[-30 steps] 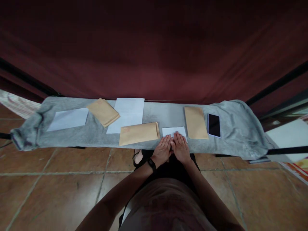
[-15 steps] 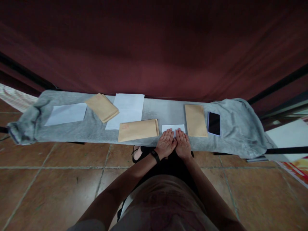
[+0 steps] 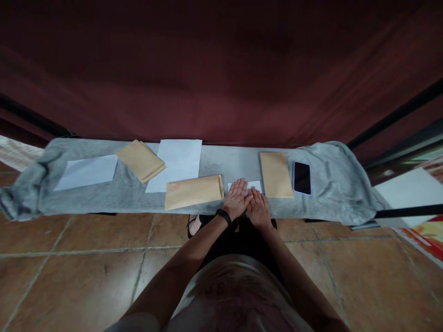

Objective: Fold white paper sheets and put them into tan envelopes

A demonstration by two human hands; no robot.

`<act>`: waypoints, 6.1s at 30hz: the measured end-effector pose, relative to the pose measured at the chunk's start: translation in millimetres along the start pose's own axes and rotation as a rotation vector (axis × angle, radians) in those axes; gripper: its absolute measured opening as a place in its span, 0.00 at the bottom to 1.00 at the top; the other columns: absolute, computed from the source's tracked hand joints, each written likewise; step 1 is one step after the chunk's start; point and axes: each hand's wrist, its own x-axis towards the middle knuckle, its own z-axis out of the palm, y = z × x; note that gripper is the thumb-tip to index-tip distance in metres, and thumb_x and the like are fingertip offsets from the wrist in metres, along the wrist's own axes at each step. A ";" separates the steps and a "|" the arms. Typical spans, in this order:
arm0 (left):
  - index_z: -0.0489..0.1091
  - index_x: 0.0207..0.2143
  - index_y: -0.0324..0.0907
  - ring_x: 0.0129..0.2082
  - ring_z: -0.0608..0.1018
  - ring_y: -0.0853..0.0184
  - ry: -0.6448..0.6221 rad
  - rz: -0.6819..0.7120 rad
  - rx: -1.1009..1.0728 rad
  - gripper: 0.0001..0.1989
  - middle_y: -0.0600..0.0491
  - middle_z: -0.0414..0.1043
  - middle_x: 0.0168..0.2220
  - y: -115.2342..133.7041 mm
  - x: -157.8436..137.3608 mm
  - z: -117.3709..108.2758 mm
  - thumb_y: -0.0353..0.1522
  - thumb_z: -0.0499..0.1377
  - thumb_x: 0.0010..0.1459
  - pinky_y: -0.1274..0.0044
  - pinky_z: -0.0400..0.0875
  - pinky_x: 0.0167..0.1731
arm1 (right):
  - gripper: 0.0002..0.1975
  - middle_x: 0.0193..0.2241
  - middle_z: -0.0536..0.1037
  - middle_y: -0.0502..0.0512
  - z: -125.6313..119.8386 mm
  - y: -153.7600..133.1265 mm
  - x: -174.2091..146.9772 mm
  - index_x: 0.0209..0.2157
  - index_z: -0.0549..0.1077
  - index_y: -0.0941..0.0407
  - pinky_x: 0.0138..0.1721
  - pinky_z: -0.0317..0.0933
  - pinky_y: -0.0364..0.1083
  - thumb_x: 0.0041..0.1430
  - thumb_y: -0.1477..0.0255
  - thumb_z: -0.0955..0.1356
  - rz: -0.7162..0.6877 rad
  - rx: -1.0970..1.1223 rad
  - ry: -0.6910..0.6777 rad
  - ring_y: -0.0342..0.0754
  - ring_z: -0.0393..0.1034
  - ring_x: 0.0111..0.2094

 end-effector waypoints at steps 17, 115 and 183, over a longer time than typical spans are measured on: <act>0.47 0.70 0.32 0.72 0.50 0.54 0.051 -0.005 -0.011 0.34 0.36 0.49 0.71 -6.6 -31.4 1.4 0.33 0.50 0.65 0.55 0.51 0.68 | 0.26 0.69 0.56 0.63 5.0 -5.5 45.5 0.67 0.61 0.58 0.69 0.41 0.63 0.70 0.70 0.58 -0.039 0.058 -0.020 0.58 0.45 0.71; 0.50 0.69 0.29 0.72 0.51 0.56 0.020 -0.076 0.088 0.30 0.36 0.48 0.71 -6.9 -19.8 5.2 0.28 0.44 0.67 0.59 0.53 0.68 | 0.27 0.67 0.61 0.64 10.9 -29.3 37.0 0.67 0.60 0.62 0.68 0.47 0.57 0.74 0.68 0.51 -0.033 -0.134 -0.035 0.52 0.52 0.69; 0.35 0.73 0.48 0.72 0.47 0.46 -0.416 -0.128 0.065 0.64 0.38 0.45 0.71 -145.0 -53.8 -119.7 0.48 0.69 0.41 0.51 0.35 0.67 | 0.23 0.66 0.64 0.62 20.9 -35.5 29.2 0.64 0.65 0.58 0.68 0.45 0.60 0.71 0.70 0.60 -0.142 -0.164 0.023 0.56 0.57 0.67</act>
